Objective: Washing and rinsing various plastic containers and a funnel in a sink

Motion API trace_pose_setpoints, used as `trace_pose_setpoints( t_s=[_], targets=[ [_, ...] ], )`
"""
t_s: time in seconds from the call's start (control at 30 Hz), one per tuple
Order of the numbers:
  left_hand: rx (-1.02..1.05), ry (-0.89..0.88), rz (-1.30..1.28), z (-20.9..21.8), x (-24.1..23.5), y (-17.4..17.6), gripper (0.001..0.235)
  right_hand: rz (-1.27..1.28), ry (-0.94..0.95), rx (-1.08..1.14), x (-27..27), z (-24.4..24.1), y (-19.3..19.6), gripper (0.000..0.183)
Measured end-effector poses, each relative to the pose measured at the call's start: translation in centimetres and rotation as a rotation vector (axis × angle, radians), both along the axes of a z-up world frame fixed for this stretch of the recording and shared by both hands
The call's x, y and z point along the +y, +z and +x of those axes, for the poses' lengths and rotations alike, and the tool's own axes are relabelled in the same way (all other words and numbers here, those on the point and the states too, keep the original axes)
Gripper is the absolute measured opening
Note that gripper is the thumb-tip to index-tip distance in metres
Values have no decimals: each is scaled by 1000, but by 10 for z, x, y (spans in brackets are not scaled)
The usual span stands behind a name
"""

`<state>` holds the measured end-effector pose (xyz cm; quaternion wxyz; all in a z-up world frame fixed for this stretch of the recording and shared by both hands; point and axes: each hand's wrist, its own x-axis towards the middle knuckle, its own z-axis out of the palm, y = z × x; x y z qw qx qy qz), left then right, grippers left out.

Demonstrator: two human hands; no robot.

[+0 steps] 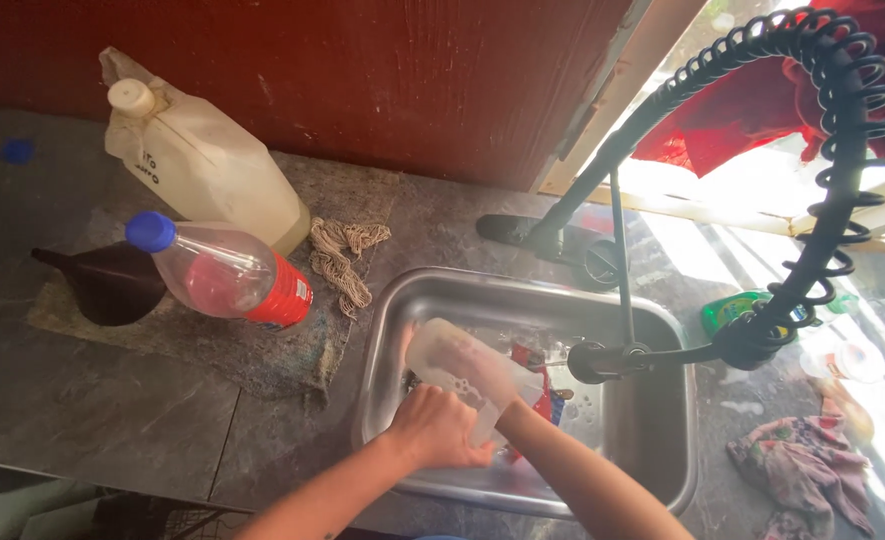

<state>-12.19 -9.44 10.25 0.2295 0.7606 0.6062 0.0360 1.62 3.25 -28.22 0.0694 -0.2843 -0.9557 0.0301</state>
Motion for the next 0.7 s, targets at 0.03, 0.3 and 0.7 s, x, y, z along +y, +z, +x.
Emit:
trace_pose_setpoints(
  t_s=[0.03, 0.3, 0.7],
  targets=[
    [-1, -1, 1, 0, -2, -4, 58, 1, -1, -1, -8, -15, 7, 49],
    [77, 10, -20, -15, -18, -30, 52, -1857, -587, 1137, -65, -18, 165, 28],
    [120, 18, 20, 8, -12, -29, 52, -279, 88, 316, -62, 11, 276, 34]
  ],
)
